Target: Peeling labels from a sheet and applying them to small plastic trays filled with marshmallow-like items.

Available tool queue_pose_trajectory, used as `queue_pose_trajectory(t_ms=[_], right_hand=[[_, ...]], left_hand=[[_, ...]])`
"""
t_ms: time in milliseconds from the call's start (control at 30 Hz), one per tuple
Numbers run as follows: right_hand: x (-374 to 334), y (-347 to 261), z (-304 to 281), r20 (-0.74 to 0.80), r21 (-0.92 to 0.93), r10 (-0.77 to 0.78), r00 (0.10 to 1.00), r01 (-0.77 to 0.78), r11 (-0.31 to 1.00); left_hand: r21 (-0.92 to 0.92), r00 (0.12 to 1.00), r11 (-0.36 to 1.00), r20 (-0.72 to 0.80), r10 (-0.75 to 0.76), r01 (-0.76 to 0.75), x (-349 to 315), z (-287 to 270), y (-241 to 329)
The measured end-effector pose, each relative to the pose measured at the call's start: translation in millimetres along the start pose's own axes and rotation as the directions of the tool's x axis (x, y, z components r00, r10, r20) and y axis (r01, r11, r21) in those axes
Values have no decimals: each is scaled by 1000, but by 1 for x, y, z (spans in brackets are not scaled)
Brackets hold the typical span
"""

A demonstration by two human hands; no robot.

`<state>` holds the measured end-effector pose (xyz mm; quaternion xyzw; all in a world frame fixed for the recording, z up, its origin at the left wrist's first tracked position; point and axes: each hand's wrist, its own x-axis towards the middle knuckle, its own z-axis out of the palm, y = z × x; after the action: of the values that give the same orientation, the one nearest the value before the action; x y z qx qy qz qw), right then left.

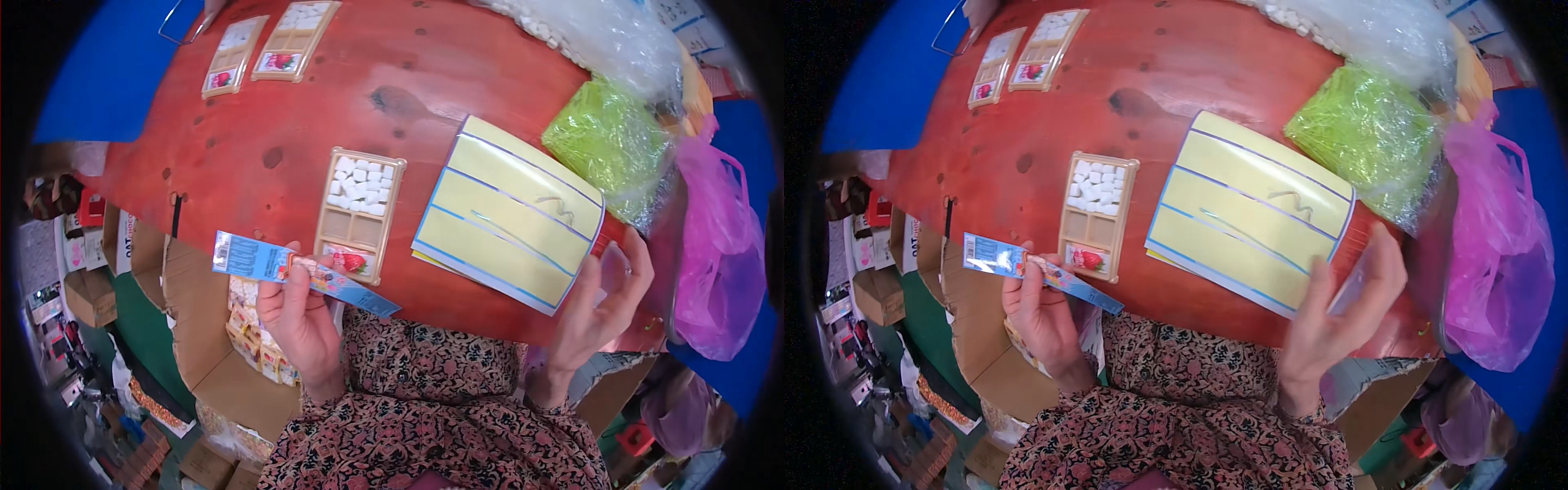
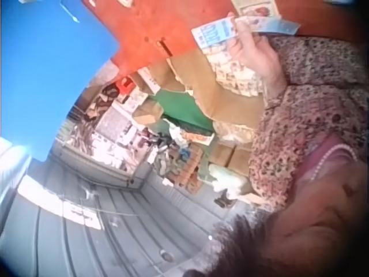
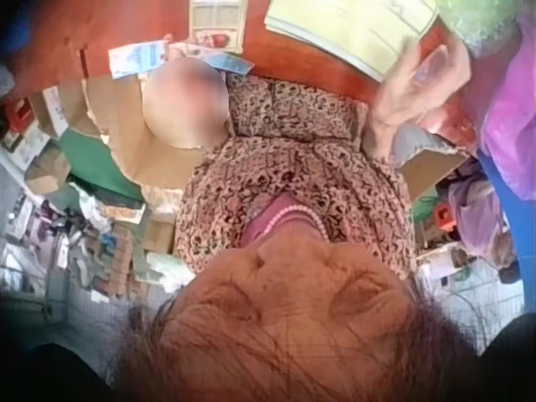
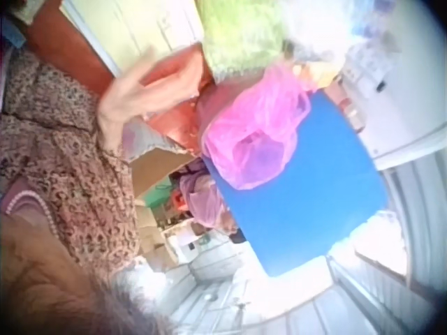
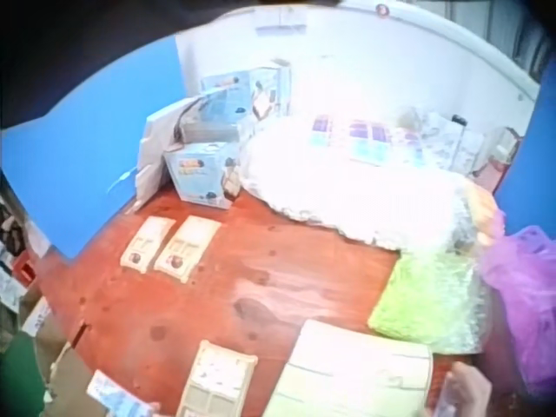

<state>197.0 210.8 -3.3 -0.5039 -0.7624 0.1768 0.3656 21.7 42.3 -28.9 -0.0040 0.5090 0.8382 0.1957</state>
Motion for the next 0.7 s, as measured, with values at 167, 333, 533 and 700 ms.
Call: queue_pose_trajectory(t_ms=[167,333,533,700], right_hand=[[-1,25,-2,189,247,366,911,-405,880],[-1,35,33,305,414,282,910,-393,821],[34,-7,29,149,651,257,955,-291,701],[79,-13,52,-36,482,156,987,-120,868]], left_hand=[[-3,1000,1000,22,-8,8,2,10,-4],[30,999,1000,43,-2,1,-2,6,-5],[48,1000,999,1,-10,10,-2,0,-4],[30,997,998,37,-64,63,-4,6,-4]])
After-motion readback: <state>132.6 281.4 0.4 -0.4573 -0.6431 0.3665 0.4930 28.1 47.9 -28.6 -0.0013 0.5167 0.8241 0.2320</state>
